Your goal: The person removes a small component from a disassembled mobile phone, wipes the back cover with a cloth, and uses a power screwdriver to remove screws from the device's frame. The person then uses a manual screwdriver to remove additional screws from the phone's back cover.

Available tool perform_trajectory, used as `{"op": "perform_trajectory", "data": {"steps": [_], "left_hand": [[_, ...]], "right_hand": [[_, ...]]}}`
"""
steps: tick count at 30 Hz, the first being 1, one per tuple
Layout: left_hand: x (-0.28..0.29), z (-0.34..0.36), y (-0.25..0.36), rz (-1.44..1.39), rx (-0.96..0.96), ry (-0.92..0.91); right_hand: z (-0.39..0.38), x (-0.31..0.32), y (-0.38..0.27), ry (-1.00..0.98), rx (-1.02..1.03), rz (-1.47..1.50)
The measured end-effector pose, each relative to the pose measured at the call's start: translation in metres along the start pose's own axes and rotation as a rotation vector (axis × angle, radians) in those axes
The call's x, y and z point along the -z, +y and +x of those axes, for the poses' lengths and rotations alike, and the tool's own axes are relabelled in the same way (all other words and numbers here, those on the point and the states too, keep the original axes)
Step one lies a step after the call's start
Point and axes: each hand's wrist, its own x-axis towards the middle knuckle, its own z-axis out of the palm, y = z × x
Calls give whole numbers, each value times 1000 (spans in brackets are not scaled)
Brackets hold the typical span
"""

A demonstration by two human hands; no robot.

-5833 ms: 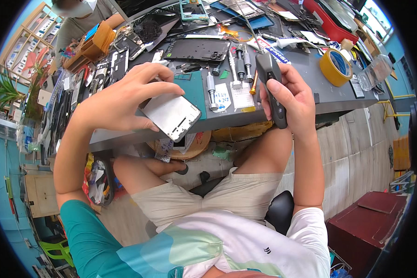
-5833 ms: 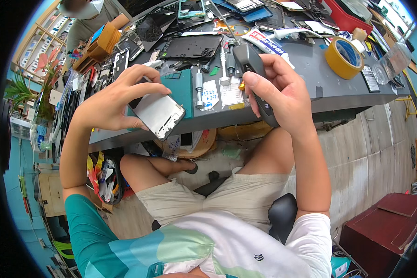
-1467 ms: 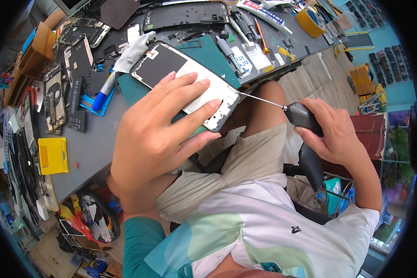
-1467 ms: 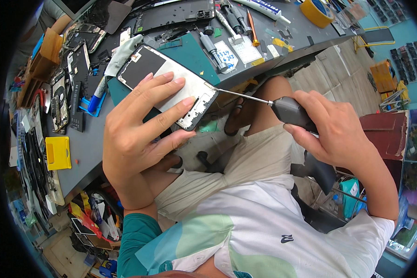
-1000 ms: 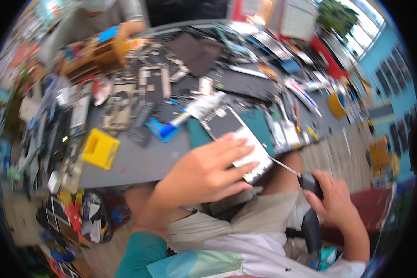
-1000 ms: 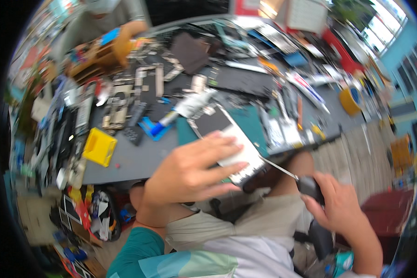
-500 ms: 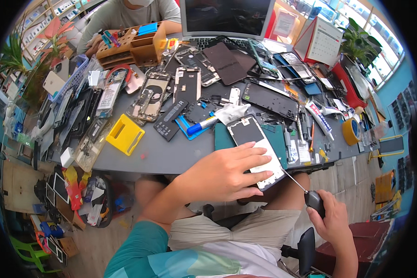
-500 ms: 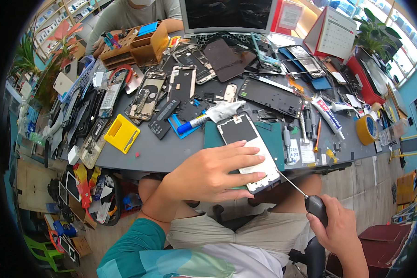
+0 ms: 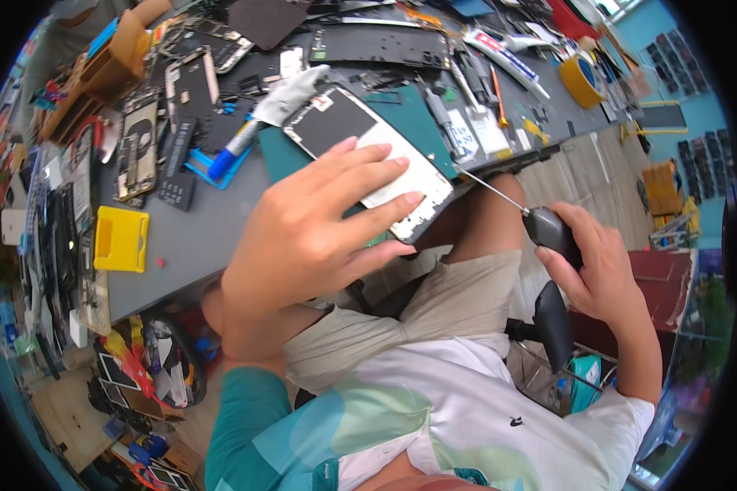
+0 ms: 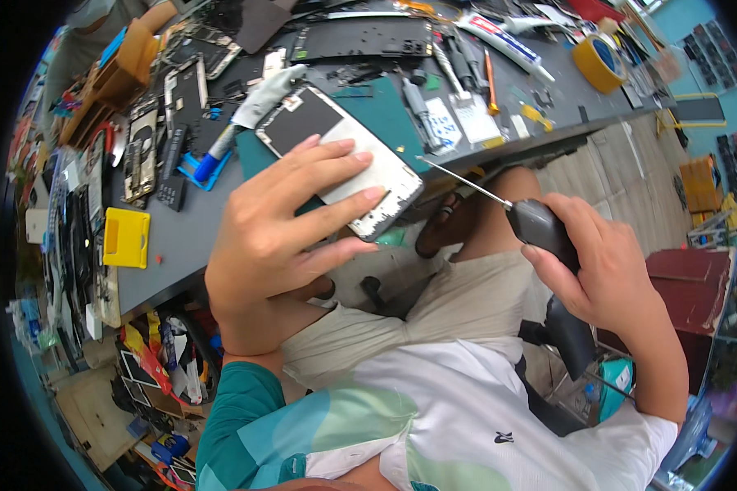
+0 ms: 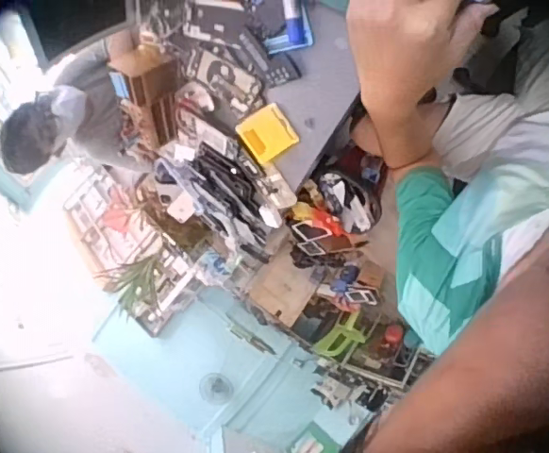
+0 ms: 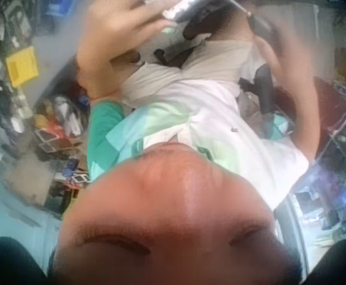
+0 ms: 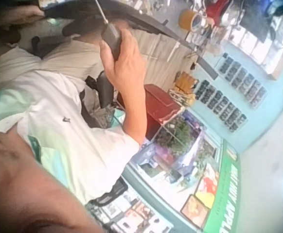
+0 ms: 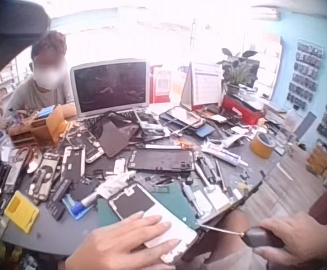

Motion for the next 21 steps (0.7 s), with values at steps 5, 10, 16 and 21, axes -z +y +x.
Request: {"op": "perform_trajectory", "data": {"steps": [5,10,16,21], "left_hand": [[-3,3,0,-4,-4,-11],[-1,2,-1,12,-27,-26],[-2,2,0,2,-5,-8],[-2,2,0,1,-9,-8]], "right_hand": [[-2,3,-4,-35,-21,-22],[-2,0,-5,-51,-22,-29],[-1,-2,-6,-64,-41,-30],[-2,-3,-5,-83,-48,-28]]}}
